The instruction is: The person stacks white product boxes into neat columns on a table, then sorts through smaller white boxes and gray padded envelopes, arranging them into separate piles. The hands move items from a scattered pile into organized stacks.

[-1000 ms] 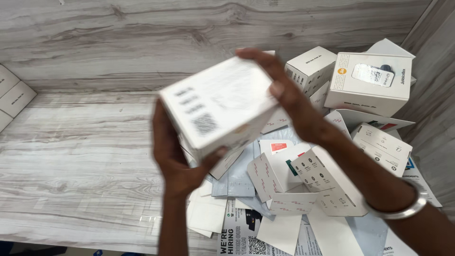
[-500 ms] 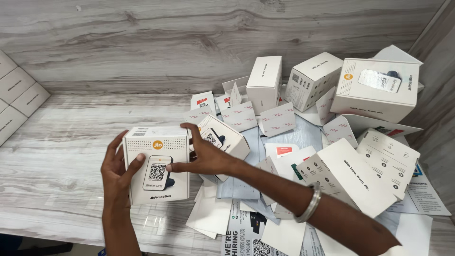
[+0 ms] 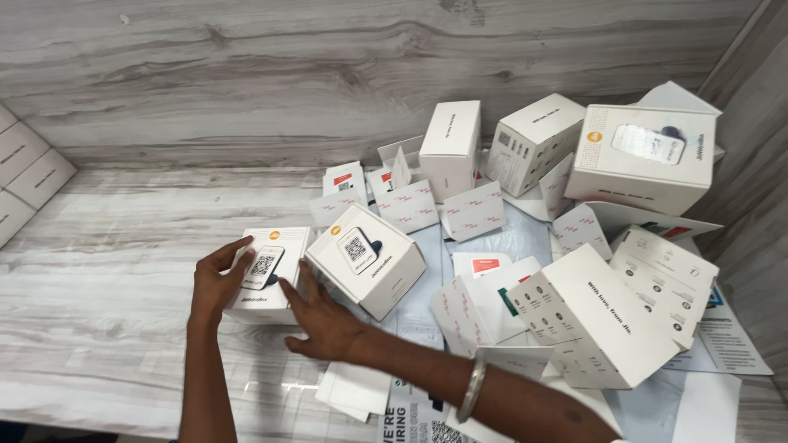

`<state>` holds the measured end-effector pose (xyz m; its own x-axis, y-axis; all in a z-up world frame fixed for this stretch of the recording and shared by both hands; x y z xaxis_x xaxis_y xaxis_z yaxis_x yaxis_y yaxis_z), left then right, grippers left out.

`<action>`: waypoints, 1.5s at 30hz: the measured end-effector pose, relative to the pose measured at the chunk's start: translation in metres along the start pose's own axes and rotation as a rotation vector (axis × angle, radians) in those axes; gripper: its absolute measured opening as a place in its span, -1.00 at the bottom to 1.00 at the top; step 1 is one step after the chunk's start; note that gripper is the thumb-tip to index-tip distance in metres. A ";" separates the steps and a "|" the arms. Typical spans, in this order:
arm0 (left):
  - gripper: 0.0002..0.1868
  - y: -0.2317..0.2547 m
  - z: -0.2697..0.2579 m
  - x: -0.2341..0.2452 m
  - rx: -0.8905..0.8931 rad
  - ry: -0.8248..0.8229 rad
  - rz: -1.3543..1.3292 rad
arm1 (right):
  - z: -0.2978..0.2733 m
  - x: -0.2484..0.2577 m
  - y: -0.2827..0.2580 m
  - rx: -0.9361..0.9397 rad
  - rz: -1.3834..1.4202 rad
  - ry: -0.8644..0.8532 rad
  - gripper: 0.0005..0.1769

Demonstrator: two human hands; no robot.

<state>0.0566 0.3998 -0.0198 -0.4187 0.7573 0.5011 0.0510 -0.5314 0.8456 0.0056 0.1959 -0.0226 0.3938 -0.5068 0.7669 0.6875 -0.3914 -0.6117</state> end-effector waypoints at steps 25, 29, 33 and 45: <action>-0.10 -0.019 -0.041 -0.037 -0.157 0.451 -0.057 | 0.047 0.002 0.017 -0.297 -0.061 0.244 0.11; 0.00 -0.028 -0.018 -0.042 -0.108 0.419 -0.023 | 0.045 0.010 0.024 -0.234 -0.194 0.312 0.10; 0.27 -0.042 -0.020 -0.047 0.071 0.350 -0.007 | 0.039 0.009 0.027 -0.145 -0.193 0.366 -0.05; 0.45 -0.047 -0.021 -0.054 0.027 0.235 -0.025 | 0.064 -0.017 0.051 -0.212 -0.016 0.363 0.11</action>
<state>0.0580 0.3758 -0.0900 -0.6191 0.6594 0.4264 0.0612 -0.5008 0.8634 0.0729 0.2337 -0.0549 0.1180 -0.7222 0.6815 0.5360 -0.5315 -0.6560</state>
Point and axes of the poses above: each hand's wrist, its own z-axis towards the middle knuckle, its own x-axis out of the back of the hand, y = z × x, the point moved 9 cm from there along z, towards the middle knuckle, and after that the axes turned 4 degrees about -x, right-handed, at the moved point
